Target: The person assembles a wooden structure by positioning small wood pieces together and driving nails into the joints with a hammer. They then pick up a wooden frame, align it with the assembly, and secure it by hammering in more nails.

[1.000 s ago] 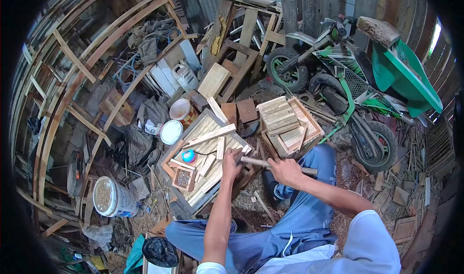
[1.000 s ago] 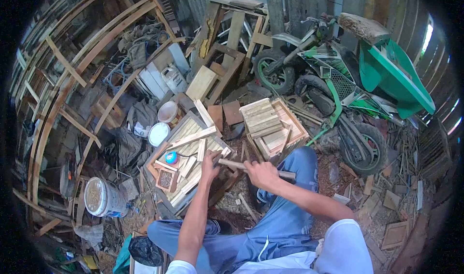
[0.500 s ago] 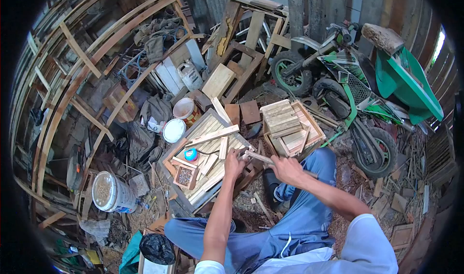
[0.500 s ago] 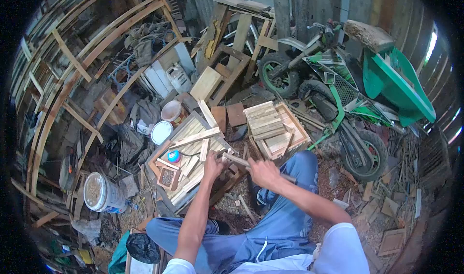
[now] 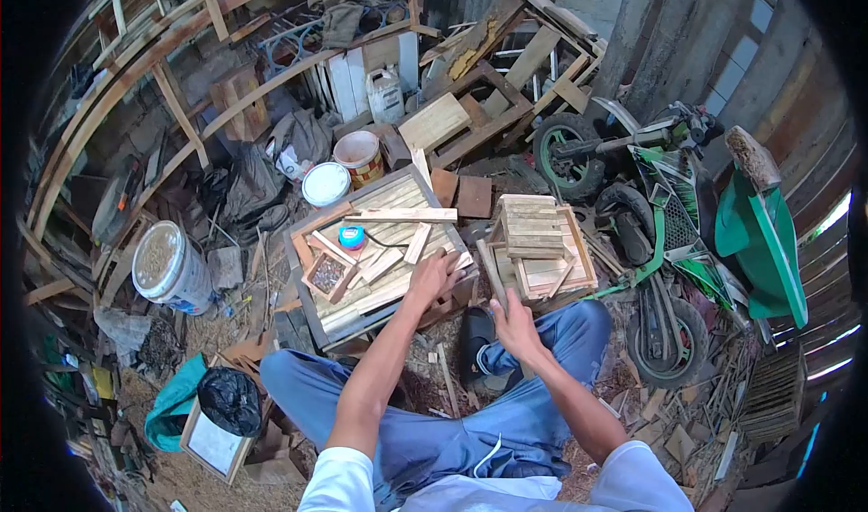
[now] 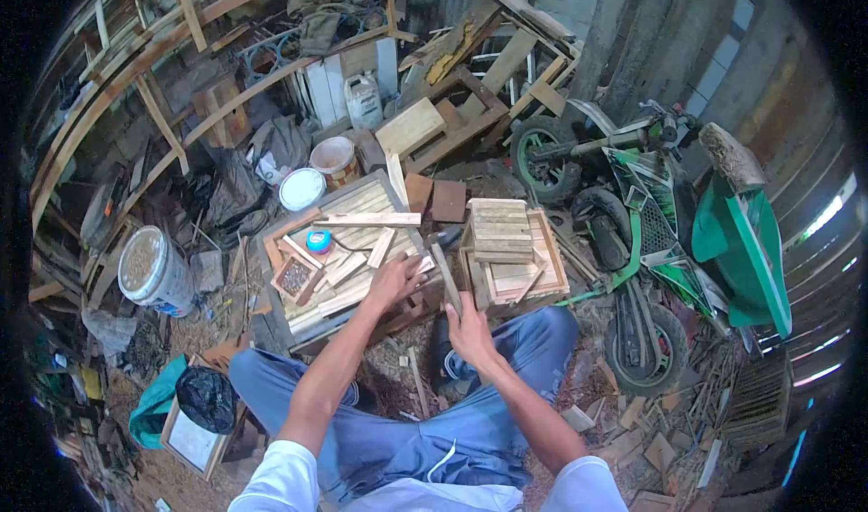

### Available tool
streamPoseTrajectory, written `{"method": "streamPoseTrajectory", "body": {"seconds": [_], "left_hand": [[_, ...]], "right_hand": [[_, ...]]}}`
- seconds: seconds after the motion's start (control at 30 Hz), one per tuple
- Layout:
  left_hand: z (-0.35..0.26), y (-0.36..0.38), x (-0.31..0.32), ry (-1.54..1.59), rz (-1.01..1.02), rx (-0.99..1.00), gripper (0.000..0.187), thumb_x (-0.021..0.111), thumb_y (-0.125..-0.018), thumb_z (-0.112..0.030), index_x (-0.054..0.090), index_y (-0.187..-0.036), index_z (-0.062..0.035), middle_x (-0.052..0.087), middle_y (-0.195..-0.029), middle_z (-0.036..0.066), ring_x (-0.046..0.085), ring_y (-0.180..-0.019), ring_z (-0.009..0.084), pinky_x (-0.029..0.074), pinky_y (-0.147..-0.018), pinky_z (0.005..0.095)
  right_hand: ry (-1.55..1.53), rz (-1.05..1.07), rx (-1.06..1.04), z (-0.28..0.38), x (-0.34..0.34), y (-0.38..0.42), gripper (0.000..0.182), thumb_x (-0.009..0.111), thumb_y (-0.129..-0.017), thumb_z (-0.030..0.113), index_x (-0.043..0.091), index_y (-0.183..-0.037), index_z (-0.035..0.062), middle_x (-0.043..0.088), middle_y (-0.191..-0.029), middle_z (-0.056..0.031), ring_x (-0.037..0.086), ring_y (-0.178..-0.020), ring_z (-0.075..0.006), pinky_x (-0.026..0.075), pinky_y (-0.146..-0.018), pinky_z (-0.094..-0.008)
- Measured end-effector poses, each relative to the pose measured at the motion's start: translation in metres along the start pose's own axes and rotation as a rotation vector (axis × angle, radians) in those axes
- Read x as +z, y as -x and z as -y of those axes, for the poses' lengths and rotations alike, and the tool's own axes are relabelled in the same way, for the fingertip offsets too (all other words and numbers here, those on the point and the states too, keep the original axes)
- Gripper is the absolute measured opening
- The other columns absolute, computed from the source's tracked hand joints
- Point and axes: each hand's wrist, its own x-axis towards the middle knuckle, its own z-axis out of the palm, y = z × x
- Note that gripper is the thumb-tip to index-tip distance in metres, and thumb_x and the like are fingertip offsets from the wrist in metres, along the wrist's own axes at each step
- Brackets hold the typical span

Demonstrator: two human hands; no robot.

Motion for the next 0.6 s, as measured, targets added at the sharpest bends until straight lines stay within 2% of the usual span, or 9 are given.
{"method": "streamPoseTrajectory", "body": {"seconds": [0.07,0.1,0.23,0.33,0.47,0.6], "left_hand": [[0.004,-0.003,0.002,0.010,0.014,-0.010,0.042,0.068,-0.085,-0.035,0.066,-0.118,-0.0100,0.062,-0.108,0.017,0.065,-0.097,0.0379,0.053,-0.085,0.0464],[0.002,-0.002,0.000,0.036,-0.022,-0.001,0.041,0.068,-0.085,-0.035,0.067,-0.116,-0.0084,0.062,-0.104,0.017,0.064,-0.094,0.0390,0.052,-0.081,0.0476],[0.000,0.000,-0.001,0.034,-0.026,-0.025,0.041,0.068,-0.085,-0.036,0.067,-0.114,-0.0080,0.062,-0.102,0.014,0.064,-0.093,0.0377,0.052,-0.081,0.0472],[0.001,0.000,-0.001,0.070,-0.006,-0.039,0.040,0.070,-0.083,-0.035,0.068,-0.114,-0.0098,0.063,-0.107,0.014,0.064,-0.098,0.0360,0.052,-0.086,0.0457],[-0.001,0.000,0.000,0.079,-0.015,-0.054,0.038,0.070,-0.083,-0.033,0.068,-0.112,-0.0088,0.063,-0.106,0.012,0.063,-0.099,0.0357,0.052,-0.087,0.0452],[0.000,0.004,0.001,0.081,-0.033,-0.056,0.037,0.070,-0.083,-0.031,0.068,-0.111,-0.0079,0.062,-0.106,0.012,0.063,-0.101,0.0341,0.052,-0.087,0.0445]], "right_hand": [[0.130,0.069,0.110,-0.017,0.010,-0.006,0.028,0.051,-0.099,0.022,0.046,-0.116,-0.0001,0.062,-0.082,-0.0365,0.059,-0.085,-0.0555,0.046,-0.072,-0.0609],[0.135,0.029,0.073,-0.011,0.010,-0.005,0.028,0.051,-0.099,0.022,0.047,-0.115,-0.0013,0.060,-0.075,-0.0376,0.059,-0.079,-0.0562,0.045,-0.067,-0.0615],[0.154,-0.052,0.001,0.016,-0.006,0.003,0.026,0.050,-0.100,0.022,0.048,-0.109,-0.0020,0.061,-0.077,-0.0356,0.059,-0.077,-0.0558,0.046,-0.064,-0.0598],[0.106,-0.072,-0.012,0.026,-0.009,0.005,0.027,0.049,-0.100,0.023,0.047,-0.111,-0.0017,0.062,-0.079,-0.0356,0.059,-0.080,-0.0555,0.046,-0.066,-0.0602],[0.349,0.027,0.030,-0.025,0.015,-0.009,0.029,0.049,-0.099,0.023,0.046,-0.111,-0.0031,0.061,-0.080,-0.0369,0.059,-0.079,-0.0555,0.046,-0.068,-0.0611],[0.285,0.029,0.011,0.012,-0.007,-0.005,0.028,0.050,-0.099,0.023,0.046,-0.107,-0.0033,0.060,-0.076,-0.0367,0.059,-0.077,-0.0556,0.045,-0.067,-0.0614]]}}
